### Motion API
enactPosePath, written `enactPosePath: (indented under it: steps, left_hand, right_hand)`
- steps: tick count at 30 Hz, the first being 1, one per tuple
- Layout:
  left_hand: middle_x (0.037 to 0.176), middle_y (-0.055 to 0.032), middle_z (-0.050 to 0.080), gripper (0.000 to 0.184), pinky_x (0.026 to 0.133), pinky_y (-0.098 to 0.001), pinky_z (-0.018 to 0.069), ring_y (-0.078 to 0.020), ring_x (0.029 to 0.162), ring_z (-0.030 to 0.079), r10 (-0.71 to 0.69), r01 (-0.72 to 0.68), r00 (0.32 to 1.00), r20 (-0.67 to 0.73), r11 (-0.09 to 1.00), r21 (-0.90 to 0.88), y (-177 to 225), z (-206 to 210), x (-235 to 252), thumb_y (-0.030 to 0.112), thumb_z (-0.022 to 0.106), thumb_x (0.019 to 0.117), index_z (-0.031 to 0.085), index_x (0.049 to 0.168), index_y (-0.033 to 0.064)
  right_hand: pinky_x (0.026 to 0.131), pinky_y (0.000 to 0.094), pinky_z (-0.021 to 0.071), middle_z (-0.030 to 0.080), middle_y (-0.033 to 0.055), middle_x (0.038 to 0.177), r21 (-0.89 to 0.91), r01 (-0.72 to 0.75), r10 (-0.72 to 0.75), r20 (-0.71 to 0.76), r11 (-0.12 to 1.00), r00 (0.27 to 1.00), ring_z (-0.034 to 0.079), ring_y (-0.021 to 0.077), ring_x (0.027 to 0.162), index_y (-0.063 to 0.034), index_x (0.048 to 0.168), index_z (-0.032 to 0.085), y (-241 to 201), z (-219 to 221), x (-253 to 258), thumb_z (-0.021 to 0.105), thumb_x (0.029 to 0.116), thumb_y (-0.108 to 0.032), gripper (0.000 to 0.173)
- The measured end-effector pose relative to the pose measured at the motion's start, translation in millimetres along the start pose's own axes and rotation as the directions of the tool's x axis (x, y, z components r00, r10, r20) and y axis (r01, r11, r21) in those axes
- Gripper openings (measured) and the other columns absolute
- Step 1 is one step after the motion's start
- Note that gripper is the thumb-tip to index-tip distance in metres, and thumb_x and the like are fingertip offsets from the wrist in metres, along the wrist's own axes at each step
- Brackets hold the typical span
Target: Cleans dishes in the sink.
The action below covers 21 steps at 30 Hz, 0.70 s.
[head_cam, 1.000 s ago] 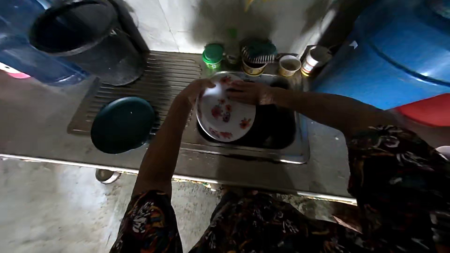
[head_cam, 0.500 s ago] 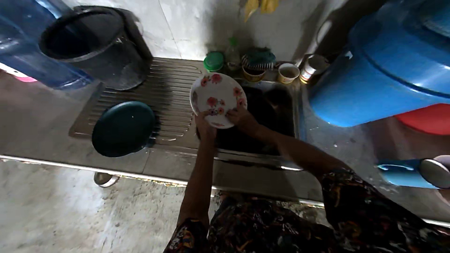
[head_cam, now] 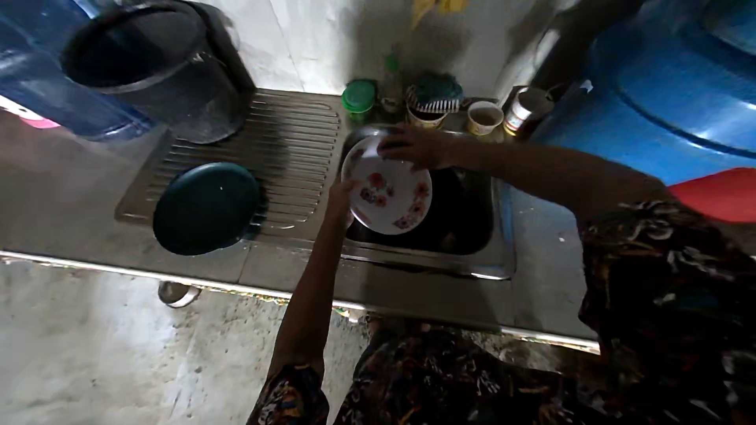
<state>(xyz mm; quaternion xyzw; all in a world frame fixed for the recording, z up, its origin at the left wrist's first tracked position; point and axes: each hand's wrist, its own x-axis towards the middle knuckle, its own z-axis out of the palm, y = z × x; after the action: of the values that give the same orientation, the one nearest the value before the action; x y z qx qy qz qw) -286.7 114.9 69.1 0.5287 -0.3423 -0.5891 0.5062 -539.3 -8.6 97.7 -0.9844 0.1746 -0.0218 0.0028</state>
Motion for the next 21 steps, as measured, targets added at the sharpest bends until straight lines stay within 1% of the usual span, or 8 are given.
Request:
enactPosePath:
  steps: [3, 5, 9, 11, 15, 17, 20, 21]
  left_hand:
    - [0.125, -0.0115, 0.064, 0.046, 0.088, -0.0379, 0.0580, -0.0165, 0.104, 0.066, 0.086, -0.086, 0.996, 0.001, 0.993, -0.084, 3.3, -6.5, 2.3, 0.009, 0.048, 0.1006, 0.045, 0.146, 0.0062]
    - [0.125, -0.0113, 0.064, 0.048, 0.087, -0.0382, 0.0587, -0.0172, 0.104, 0.067, 0.117, -0.121, 0.992, -0.039, 0.985, -0.126, 5.7, -10.6, 3.5, 0.008, 0.048, 0.1001, 0.043, 0.148, 0.0075]
    - [0.127, -0.0123, 0.063, 0.052, 0.086, -0.0393, 0.0577, -0.0177, 0.104, 0.066, 0.073, -0.084, 0.992, -0.104, 0.991, -0.108, -5.9, -0.7, -0.4, 0.011, 0.051, 0.0993, 0.043, 0.150, 0.0103]
    - [0.129, -0.0120, 0.062, 0.053, 0.085, -0.0400, 0.0576, -0.0180, 0.104, 0.065, 0.050, -0.062, 0.993, -0.105, 0.991, -0.115, -16.1, 4.4, -2.9, 0.013, 0.051, 0.1006, 0.041, 0.153, 0.0137]
    - [0.124, -0.0111, 0.064, 0.043, 0.086, -0.0399, 0.0581, -0.0175, 0.104, 0.066, 0.012, -0.024, 0.998, -0.055, 0.976, -0.217, -37.8, 18.8, -9.1, 0.017, 0.047, 0.1052, 0.043, 0.148, 0.0100]
    - [0.120, -0.0111, 0.065, 0.038, 0.088, -0.0389, 0.0582, -0.0165, 0.102, 0.067, 0.023, -0.024, 1.000, -0.006, 0.938, -0.346, -44.0, 29.5, -2.6, 0.012, 0.040, 0.1060, 0.043, 0.143, 0.0050]
    - [0.099, -0.0058, 0.067, 0.025, 0.076, -0.0342, 0.0586, -0.0130, 0.086, 0.067, -0.004, -0.014, 0.998, -0.062, 0.959, -0.282, -42.5, 18.4, 1.2, 0.018, 0.041, 0.1072, 0.054, 0.125, 0.0055]
    - [0.104, -0.0060, 0.066, 0.028, 0.079, -0.0354, 0.0577, -0.0134, 0.089, 0.066, -0.013, 0.000, 0.998, -0.060, 0.975, -0.224, -39.1, 8.8, -1.6, 0.022, 0.042, 0.1080, 0.052, 0.130, 0.0076]
  right_hand:
    - [0.126, 0.0507, 0.0234, 0.035, 0.0173, 0.164, -0.073, -0.029, 0.026, -0.049, 0.997, 0.998, 0.031, 0.0387, 0.152, -0.0062, 0.156, 0.042, 2.0, -5.7, -9.6, 0.074, 0.0922, -0.017, 0.072]
    - [0.125, 0.0512, 0.0272, 0.041, 0.0167, 0.161, -0.067, -0.093, 0.090, -0.055, 0.993, 0.994, 0.034, 0.0374, 0.151, -0.0010, 0.147, 0.053, -19.4, 20.4, -25.8, 0.063, 0.0980, -0.019, 0.053]
    - [0.120, 0.0562, 0.0329, 0.049, 0.0168, 0.155, 0.299, -0.246, 0.207, 0.155, 0.922, 0.966, 0.039, 0.0375, 0.148, -0.0011, 0.139, 0.061, -106.3, 56.8, -20.9, 0.045, 0.1094, -0.024, 0.040]
    - [0.121, 0.0587, 0.0295, 0.046, 0.0184, 0.157, 0.390, -0.290, 0.242, 0.168, 0.874, 0.956, 0.037, 0.0400, 0.149, -0.0006, 0.143, 0.057, -107.0, 74.9, -14.0, 0.046, 0.1087, -0.020, 0.041]
    - [0.125, 0.0592, 0.0192, 0.026, 0.0196, 0.168, 0.179, -0.511, 0.519, 0.002, 0.841, 0.855, 0.018, 0.0411, 0.157, 0.0029, 0.154, 0.041, -78.7, 79.5, 11.3, 0.048, 0.1066, -0.026, 0.056]
    - [0.128, 0.0549, 0.0140, 0.017, 0.0247, 0.169, 0.350, -0.462, 0.506, -0.039, 0.815, 0.862, 0.010, 0.0428, 0.158, 0.0067, 0.157, 0.033, -88.7, 79.3, 33.0, 0.045, 0.1085, -0.027, 0.060]
    - [0.127, 0.0527, 0.0183, 0.024, 0.0197, 0.168, 0.591, -0.245, 0.265, 0.054, 0.769, 0.963, 0.018, 0.0371, 0.157, 0.0001, 0.157, 0.038, -118.2, 66.6, 26.9, 0.042, 0.1092, -0.018, 0.051]
    - [0.126, 0.0551, 0.0179, 0.025, 0.0177, 0.169, 0.560, -0.219, 0.171, 0.137, 0.799, 0.976, 0.018, 0.0374, 0.157, -0.0013, 0.157, 0.039, -117.2, 63.6, 17.9, 0.042, 0.1085, -0.014, 0.050]
